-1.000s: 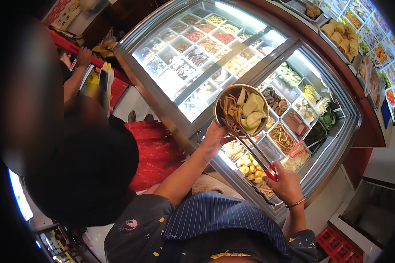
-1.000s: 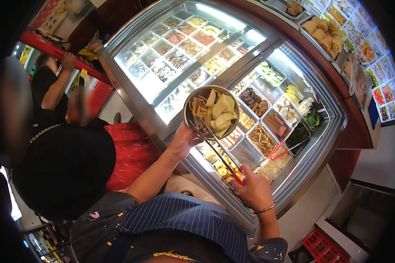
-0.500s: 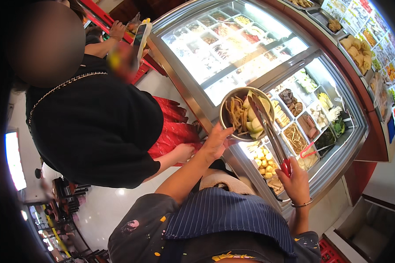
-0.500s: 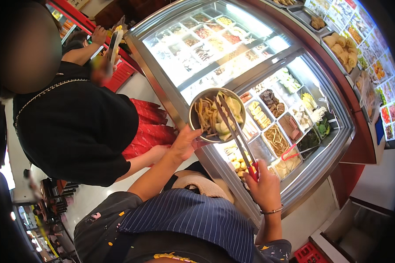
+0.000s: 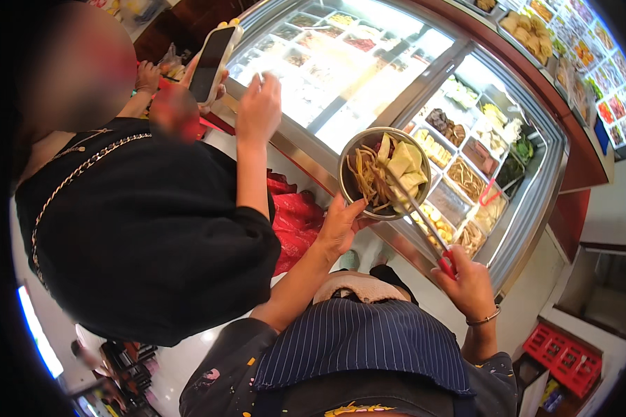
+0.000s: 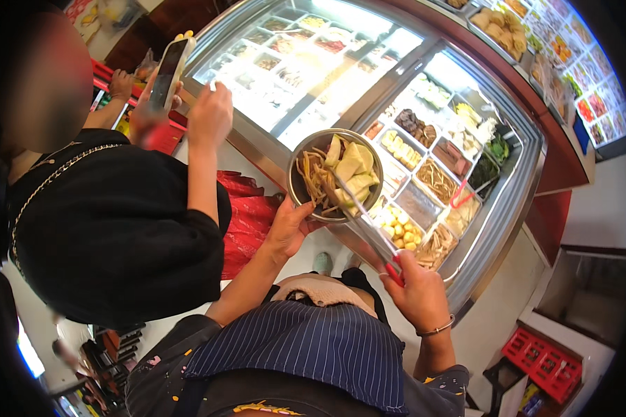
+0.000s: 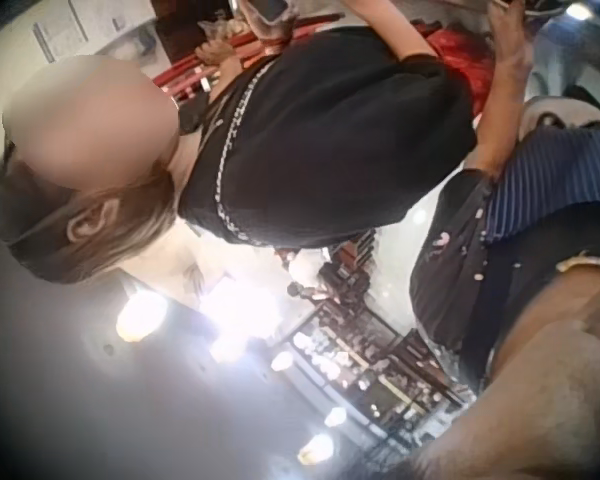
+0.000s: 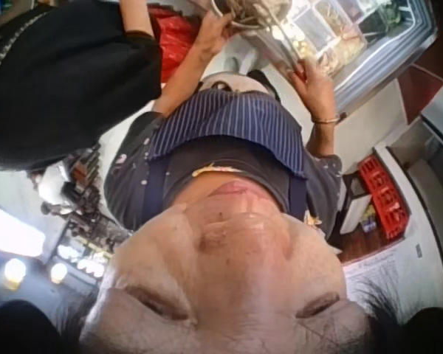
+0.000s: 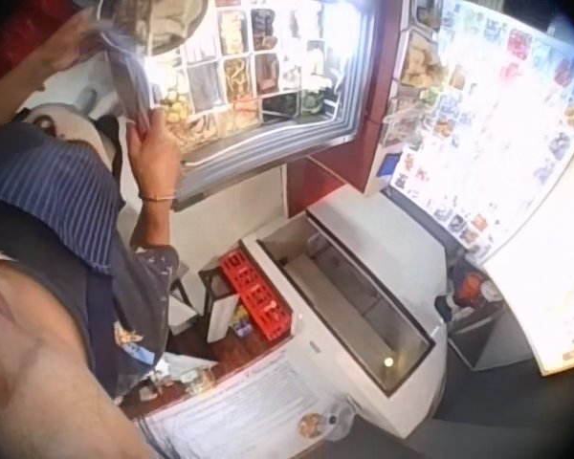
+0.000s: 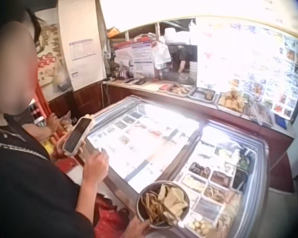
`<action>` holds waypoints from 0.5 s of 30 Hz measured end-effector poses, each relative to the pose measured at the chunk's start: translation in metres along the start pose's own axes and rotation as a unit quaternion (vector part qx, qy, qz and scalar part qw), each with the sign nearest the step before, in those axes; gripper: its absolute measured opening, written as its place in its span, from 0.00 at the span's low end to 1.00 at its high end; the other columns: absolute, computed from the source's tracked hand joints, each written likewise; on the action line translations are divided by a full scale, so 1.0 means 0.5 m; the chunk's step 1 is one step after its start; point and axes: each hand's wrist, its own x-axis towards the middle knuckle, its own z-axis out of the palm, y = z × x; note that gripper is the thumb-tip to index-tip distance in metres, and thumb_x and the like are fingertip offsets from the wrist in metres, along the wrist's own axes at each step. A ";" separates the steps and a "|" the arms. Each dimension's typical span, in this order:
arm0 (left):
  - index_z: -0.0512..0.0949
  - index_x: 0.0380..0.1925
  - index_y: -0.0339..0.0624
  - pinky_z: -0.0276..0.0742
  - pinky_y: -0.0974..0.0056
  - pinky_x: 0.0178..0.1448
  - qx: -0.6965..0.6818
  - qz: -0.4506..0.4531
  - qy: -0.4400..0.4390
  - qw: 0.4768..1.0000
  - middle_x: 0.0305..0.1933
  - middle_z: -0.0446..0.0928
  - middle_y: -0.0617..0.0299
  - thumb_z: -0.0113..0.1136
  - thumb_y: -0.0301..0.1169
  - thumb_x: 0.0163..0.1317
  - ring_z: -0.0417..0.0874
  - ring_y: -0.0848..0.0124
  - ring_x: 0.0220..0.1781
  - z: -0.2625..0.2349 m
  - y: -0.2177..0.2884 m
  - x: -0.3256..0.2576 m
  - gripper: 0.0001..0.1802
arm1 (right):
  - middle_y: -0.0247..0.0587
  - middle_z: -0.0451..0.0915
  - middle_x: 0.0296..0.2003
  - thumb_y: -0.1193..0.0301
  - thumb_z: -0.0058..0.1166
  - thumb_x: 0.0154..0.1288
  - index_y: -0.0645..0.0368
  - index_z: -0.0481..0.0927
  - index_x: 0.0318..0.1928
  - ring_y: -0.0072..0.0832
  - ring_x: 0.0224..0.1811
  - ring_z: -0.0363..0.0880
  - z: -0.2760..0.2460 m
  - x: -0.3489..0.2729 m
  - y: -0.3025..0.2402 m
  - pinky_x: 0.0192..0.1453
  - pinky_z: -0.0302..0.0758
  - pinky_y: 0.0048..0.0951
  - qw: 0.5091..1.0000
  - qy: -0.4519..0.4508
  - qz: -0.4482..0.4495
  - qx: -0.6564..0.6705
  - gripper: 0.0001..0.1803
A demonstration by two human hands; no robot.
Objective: The person uses tongs to select various food items from a refrigerated display case and places them into a metal bowl. They handle vegetables, tofu, and meat products, then place the filled bowl on a counter. The person repeats this process to prepare a second bowl.
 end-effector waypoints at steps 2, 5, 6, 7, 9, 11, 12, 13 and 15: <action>0.57 0.55 0.46 0.77 0.58 0.47 0.011 -0.012 -0.001 1.000 0.51 0.69 0.60 0.50 0.26 0.57 0.75 0.67 0.49 -0.008 -0.005 -0.008 0.25 | 0.50 0.75 0.22 0.64 0.57 0.49 0.59 0.68 0.36 0.48 0.27 0.75 0.018 -0.027 -0.018 0.29 0.71 0.40 0.999 -0.022 0.003 -0.035 0.17; 0.56 0.56 0.46 0.77 0.59 0.47 0.018 -0.031 -0.010 0.999 0.51 0.69 0.60 0.49 0.26 0.58 0.75 0.67 0.49 -0.021 -0.013 -0.026 0.25 | 0.50 0.75 0.22 0.64 0.57 0.50 0.58 0.68 0.36 0.48 0.27 0.75 0.036 -0.065 -0.029 0.29 0.71 0.40 0.999 -0.017 0.037 -0.022 0.17; 0.56 0.56 0.46 0.77 0.59 0.47 0.018 -0.040 -0.013 0.999 0.51 0.69 0.60 0.48 0.26 0.58 0.75 0.67 0.49 -0.023 -0.017 -0.032 0.25 | 0.50 0.75 0.22 0.65 0.57 0.50 0.58 0.68 0.36 0.48 0.27 0.75 0.041 -0.077 -0.030 0.29 0.71 0.40 0.999 0.005 0.044 -0.017 0.17; 0.56 0.56 0.46 0.77 0.60 0.46 0.021 -0.045 -0.018 0.999 0.51 0.69 0.60 0.48 0.25 0.58 0.75 0.67 0.49 -0.022 -0.018 -0.036 0.25 | 0.49 0.76 0.22 0.65 0.57 0.50 0.58 0.68 0.36 0.47 0.27 0.75 0.044 -0.088 -0.030 0.29 0.71 0.40 0.998 0.030 0.048 -0.012 0.16; 0.56 0.56 0.46 0.77 0.61 0.45 0.026 -0.052 -0.029 0.998 0.51 0.69 0.59 0.47 0.25 0.58 0.75 0.68 0.49 -0.019 -0.028 -0.045 0.25 | 0.49 0.76 0.22 0.65 0.56 0.50 0.58 0.68 0.37 0.47 0.27 0.75 0.049 -0.106 -0.024 0.29 0.70 0.40 0.995 0.079 0.053 -0.011 0.16; 0.56 0.56 0.46 0.77 0.61 0.46 0.030 -0.058 -0.026 0.998 0.52 0.68 0.59 0.46 0.24 0.58 0.75 0.68 0.49 -0.010 -0.031 -0.057 0.25 | 0.49 0.76 0.22 0.65 0.56 0.50 0.59 0.68 0.37 0.47 0.27 0.76 0.047 -0.113 -0.015 0.29 0.70 0.40 0.992 0.100 0.074 -0.020 0.17; 0.56 0.56 0.46 0.77 0.61 0.46 0.031 -0.060 -0.023 0.997 0.52 0.68 0.59 0.46 0.24 0.58 0.75 0.68 0.49 -0.005 -0.033 -0.062 0.25 | 0.49 0.76 0.22 0.65 0.57 0.50 0.59 0.67 0.37 0.47 0.27 0.76 0.044 -0.115 -0.010 0.29 0.70 0.40 0.990 0.109 0.083 -0.025 0.17; 0.56 0.56 0.46 0.77 0.61 0.46 0.031 -0.060 -0.025 0.997 0.52 0.68 0.59 0.46 0.24 0.58 0.75 0.68 0.49 0.001 -0.036 -0.067 0.25 | 0.49 0.76 0.22 0.65 0.56 0.50 0.60 0.67 0.37 0.47 0.27 0.75 0.038 -0.116 -0.003 0.28 0.70 0.40 0.990 0.104 0.086 -0.035 0.17; 0.56 0.56 0.45 0.77 0.60 0.46 0.028 -0.059 -0.028 0.997 0.52 0.68 0.58 0.46 0.24 0.58 0.75 0.67 0.49 0.015 -0.040 -0.077 0.25 | 0.50 0.76 0.22 0.66 0.56 0.50 0.60 0.67 0.36 0.48 0.26 0.75 0.021 -0.119 0.003 0.28 0.70 0.40 0.991 0.104 0.084 -0.031 0.17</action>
